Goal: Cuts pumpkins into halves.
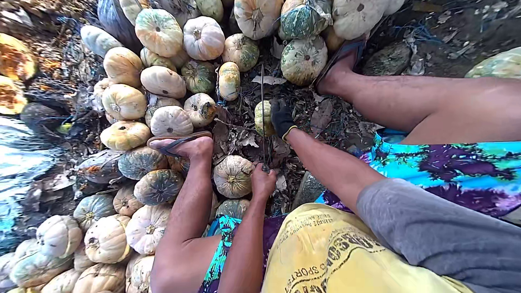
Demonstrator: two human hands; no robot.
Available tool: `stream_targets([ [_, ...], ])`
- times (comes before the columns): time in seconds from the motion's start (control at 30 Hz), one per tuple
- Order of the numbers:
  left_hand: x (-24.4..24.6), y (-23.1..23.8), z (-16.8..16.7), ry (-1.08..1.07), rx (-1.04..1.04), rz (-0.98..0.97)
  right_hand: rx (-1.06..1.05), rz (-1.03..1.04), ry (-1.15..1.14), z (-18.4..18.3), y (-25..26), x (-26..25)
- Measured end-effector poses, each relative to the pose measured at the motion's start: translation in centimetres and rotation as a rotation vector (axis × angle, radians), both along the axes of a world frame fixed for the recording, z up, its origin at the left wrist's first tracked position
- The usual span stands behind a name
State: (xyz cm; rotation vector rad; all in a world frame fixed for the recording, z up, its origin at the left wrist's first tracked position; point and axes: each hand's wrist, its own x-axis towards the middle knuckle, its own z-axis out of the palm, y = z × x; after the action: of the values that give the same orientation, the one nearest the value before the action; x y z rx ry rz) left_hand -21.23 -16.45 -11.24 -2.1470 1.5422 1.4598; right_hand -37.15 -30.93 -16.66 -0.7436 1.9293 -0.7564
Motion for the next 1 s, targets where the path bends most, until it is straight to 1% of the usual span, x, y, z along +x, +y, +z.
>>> stream_targets([
  [0.07, 0.1, 1.6, 0.5, -0.038, -0.011, -0.020, 0.051, 0.032, -0.038, 0.4, -1.0, -0.2],
  [0.13, 0.0, 2.3, 0.3, -0.072, -0.056, -0.023, 0.068, 0.098, -0.032, -0.2, -1.2, -0.1],
  [0.27, -0.7, -0.2, -0.4, -0.118, -0.043, -0.069, 0.146, 0.097, -0.039, 0.3, -0.6, 0.5],
  [0.37, -1.6, -3.2, -0.8, -0.091, -0.045, -0.069, 0.131, 0.109, -0.050, 0.2, 0.5, 1.3],
  [0.43, -1.7, -3.2, -1.3, -0.078, -0.051, -0.070, 0.127, 0.155, -0.032, 0.2, 0.5, 0.6],
  [0.47, -1.6, -3.3, -1.3, -0.075, -0.059, -0.072, 0.096, 0.168, 0.018, 0.9, -0.4, -0.2],
  [0.53, -1.5, -3.1, -1.1, -0.077, -0.061, -0.088, -0.107, 0.109, 0.192, 3.5, -3.0, -1.7],
  [0.6, -1.6, -2.5, -0.9, -0.084, -0.039, -0.095, -0.398, 0.020, 0.339, 7.2, -5.8, -2.8],
  [0.63, -1.6, -2.2, -1.0, -0.097, -0.037, -0.102, -0.554, -0.023, 0.422, 8.0, -7.2, -2.9],
  [0.67, -1.6, -2.2, -1.2, -0.113, -0.040, -0.112, -0.662, -0.025, 0.498, 8.1, -8.4, -2.8],
  [0.7, -1.7, -2.3, -1.3, -0.127, -0.044, -0.114, -0.702, 0.026, 0.565, 6.9, -9.1, -2.4],
  [0.73, -1.8, -2.3, -1.4, -0.136, -0.043, -0.115, -0.677, 0.115, 0.614, 4.7, -9.4, -1.8],
  [0.77, -1.8, -2.2, -1.5, -0.140, -0.039, -0.114, -0.615, 0.194, 0.634, 2.3, -9.0, -1.3],
  [0.8, -1.8, -2.7, -1.5, -0.138, -0.042, -0.110, -0.523, 0.272, 0.647, 1.5, -9.1, -1.1],
  [0.87, -1.8, -3.1, -1.4, -0.123, -0.037, -0.097, -0.487, 0.329, 0.626, 2.8, -10.3, -0.9],
  [0.9, -1.4, -2.5, -1.5, -0.130, -0.026, -0.098, -0.482, 0.316, 0.604, 3.1, -9.4, -0.2],
  [0.93, -1.4, -2.4, -1.9, -0.134, -0.030, -0.096, -0.459, 0.315, 0.596, 2.9, -8.8, 0.3],
  [1.0, -1.8, -2.0, -2.1, -0.128, -0.026, -0.094, -0.395, 0.352, 0.617, 0.6, -8.2, 0.8],
])
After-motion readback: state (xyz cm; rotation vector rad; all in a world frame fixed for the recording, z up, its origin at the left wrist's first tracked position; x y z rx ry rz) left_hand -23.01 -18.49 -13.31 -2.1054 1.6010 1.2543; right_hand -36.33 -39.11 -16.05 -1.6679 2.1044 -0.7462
